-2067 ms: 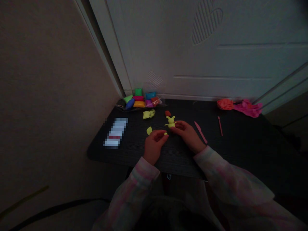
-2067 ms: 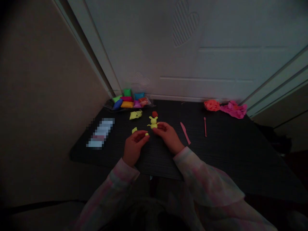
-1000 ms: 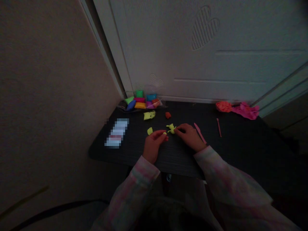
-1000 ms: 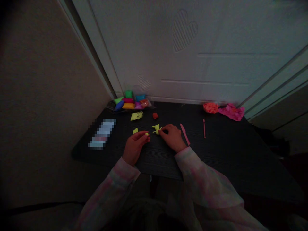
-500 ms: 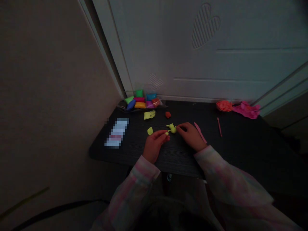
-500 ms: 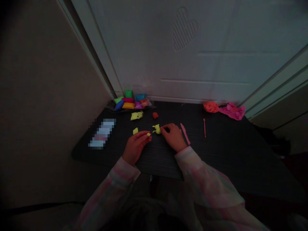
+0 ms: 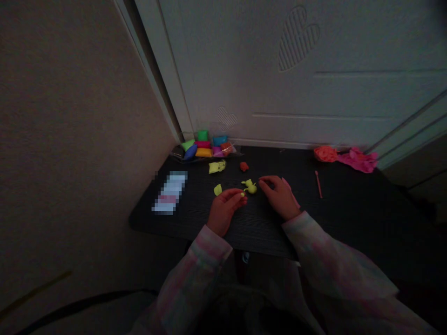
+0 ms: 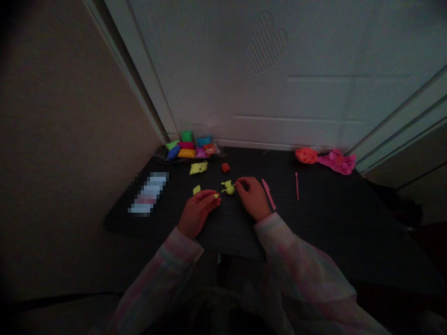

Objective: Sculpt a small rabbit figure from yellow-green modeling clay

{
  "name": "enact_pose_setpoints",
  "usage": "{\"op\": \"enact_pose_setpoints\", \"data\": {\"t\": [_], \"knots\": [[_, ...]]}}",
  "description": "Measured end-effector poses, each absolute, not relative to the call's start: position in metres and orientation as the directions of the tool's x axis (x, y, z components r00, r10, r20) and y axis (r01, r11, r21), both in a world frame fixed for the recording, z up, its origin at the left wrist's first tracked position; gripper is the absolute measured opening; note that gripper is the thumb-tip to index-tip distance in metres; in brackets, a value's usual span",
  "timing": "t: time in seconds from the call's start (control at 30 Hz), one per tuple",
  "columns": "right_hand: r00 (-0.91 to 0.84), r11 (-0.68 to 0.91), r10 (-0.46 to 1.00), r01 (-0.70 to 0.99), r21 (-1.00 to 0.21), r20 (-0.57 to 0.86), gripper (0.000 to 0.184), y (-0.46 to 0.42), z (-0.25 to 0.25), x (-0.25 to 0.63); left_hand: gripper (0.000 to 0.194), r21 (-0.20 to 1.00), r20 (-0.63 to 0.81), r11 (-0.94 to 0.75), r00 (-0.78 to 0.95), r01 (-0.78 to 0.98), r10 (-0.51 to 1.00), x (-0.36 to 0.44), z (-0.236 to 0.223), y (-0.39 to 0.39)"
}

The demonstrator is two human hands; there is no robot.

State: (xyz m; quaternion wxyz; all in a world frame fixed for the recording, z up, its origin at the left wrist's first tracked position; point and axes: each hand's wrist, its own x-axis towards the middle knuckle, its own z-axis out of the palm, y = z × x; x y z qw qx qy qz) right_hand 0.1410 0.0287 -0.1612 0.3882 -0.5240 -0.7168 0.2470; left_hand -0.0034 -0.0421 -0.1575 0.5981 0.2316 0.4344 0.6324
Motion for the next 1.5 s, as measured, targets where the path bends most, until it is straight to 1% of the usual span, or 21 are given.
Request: {"op": "enact_pose_setpoints", "data": {"t": [0.13,0.23,0.33,0.43,0.57,0.7,0.77,0.83,0.93,1.0,1.1,1.27,1.4,1.5], "knots": [[-0.203,0.423,0.905,0.509,-0.75,0.374,0.019,0.019,-0.152,0.14,0.016,0.812,-0.225,0.089,-0.169,-0.577,0.96,-0.004,-0.157,-0.042],[-0.321,0.525,0.849,0.437,-0.73,0.419,0.015,0.009,-0.148,0.136,0.02,0.812,-0.217,0.078,-0.175,-0.579,0.96,-0.004,-0.157,-0.041],[-0.451,0.63,0.765,0.373,-0.681,0.46,0.014,0.003,-0.152,0.13,0.023,0.827,-0.202,0.072,-0.175,-0.558,0.964,-0.004,-0.16,-0.041],[-0.484,0.648,0.745,0.361,-0.671,0.459,0.011,0.001,-0.157,0.126,0.025,0.862,-0.182,0.073,-0.172,-0.502,0.968,-0.004,-0.163,-0.04],[-0.413,0.589,0.798,0.384,-0.711,0.438,0.01,0.006,-0.156,0.13,0.021,0.936,-0.135,0.057,-0.206,-0.348,0.969,-0.004,-0.164,-0.038],[-0.191,0.438,0.899,0.422,-0.794,0.395,0.018,0.017,-0.154,0.141,0.019,0.998,-0.047,0.031,-0.326,-0.054,0.944,-0.005,-0.161,-0.03],[-0.093,0.352,0.934,0.41,-0.842,0.345,0.024,0.024,-0.156,0.144,0.024,0.995,0.008,0.029,-0.36,0.098,0.933,-0.003,-0.159,-0.025],[-0.047,0.293,0.953,0.38,-0.877,0.298,0.027,0.029,-0.159,0.145,0.035,0.976,0.05,0.03,-0.361,0.214,0.931,0.001,-0.158,-0.019],[-0.027,0.267,0.961,0.339,-0.902,0.275,0.028,0.032,-0.164,0.145,0.047,0.944,0.092,0.027,-0.34,0.328,0.936,0.01,-0.159,-0.012],[-0.023,0.278,0.958,0.32,-0.906,0.286,0.03,0.032,-0.165,0.144,0.046,0.931,0.108,0.018,-0.321,0.365,0.941,0.016,-0.161,-0.009],[-0.03,0.314,0.946,0.314,-0.896,0.322,0.028,0.032,-0.165,0.144,0.043,0.939,0.116,-0.008,-0.294,0.345,0.949,0.02,-0.166,-0.007],[-0.085,0.421,0.904,0.343,-0.839,0.419,0.022,0.025,-0.16,0.142,0.046,0.986,0.1,-0.056,-0.294,0.156,0.95,0.017,-0.166,-0.004],[-0.211,0.563,0.825,0.398,-0.725,0.524,0.012,0.015,-0.155,0.137,0.05,0.994,0.106,-0.113,-0.341,0.001,0.934,0.014,-0.16,-0.005],[-0.292,0.653,0.755,0.421,-0.629,0.587,0.01,0.011,-0.154,0.135,0.052,0.973,0.129,-0.186,-0.344,-0.138,0.93,0.014,-0.157,-0.008]]}}
